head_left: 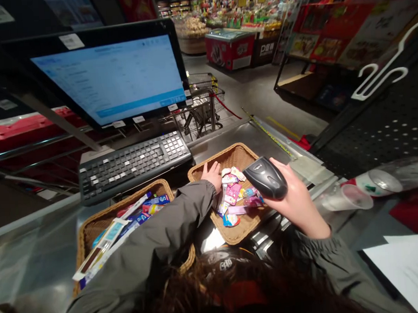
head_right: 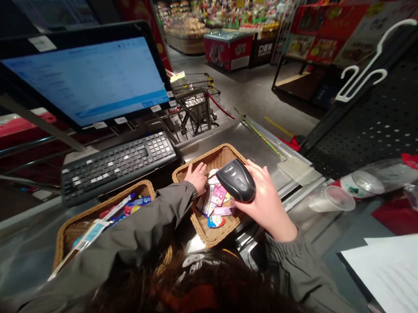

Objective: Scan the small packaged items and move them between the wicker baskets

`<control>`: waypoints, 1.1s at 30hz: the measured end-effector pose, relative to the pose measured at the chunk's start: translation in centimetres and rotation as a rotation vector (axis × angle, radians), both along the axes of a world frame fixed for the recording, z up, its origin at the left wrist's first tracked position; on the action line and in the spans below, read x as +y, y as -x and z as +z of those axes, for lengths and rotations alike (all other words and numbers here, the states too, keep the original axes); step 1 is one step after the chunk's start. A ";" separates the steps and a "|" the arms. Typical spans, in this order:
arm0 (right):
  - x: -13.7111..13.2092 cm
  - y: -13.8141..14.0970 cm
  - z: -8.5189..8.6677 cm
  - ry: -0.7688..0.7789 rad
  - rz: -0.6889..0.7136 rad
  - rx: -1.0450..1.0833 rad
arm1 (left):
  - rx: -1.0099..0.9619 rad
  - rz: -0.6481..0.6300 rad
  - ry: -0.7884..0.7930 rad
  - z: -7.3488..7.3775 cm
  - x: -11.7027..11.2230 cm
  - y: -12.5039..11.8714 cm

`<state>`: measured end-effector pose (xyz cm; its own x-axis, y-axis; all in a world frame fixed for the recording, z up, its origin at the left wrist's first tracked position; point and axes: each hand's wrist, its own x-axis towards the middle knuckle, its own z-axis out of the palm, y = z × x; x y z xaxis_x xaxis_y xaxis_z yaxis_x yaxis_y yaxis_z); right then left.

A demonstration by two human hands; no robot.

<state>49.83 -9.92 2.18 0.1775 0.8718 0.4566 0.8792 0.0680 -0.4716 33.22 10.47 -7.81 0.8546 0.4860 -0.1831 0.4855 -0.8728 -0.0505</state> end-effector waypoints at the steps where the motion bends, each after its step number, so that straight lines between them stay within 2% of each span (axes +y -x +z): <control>1: 0.1 -0.3 -0.1 0.008 0.000 0.005 | 0.009 -0.018 -0.005 -0.5 0.6 -0.4; 8: 1.2 -1.3 -0.7 0.040 0.002 0.072 | 0.033 -0.163 -0.033 -2.9 3.9 -1.3; 14: 2.2 -1.7 -0.9 0.056 0.008 0.134 | -0.015 -0.224 -0.071 -5.2 4.7 -2.0; 18: 2.2 -1.9 -0.7 0.043 0.028 0.136 | -0.013 -0.238 -0.071 -5.7 4.9 -2.8; 21: 1.8 -2.3 -0.7 0.046 0.004 0.146 | -0.013 -0.254 -0.067 -5.0 5.1 -3.2; 24: 1.4 -2.7 -0.8 0.052 -0.025 0.149 | -0.014 -0.283 -0.051 -3.6 5.5 -3.1; 33: 1.9 -2.0 -1.0 0.033 0.003 0.087 | -0.214 -0.362 0.036 2.8 6.8 -0.5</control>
<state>51.80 -8.05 1.17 0.2125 0.8865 0.4110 0.8348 0.0538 -0.5479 33.71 17.31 -4.96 0.9896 0.1438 0.0062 0.1433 -0.9883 0.0518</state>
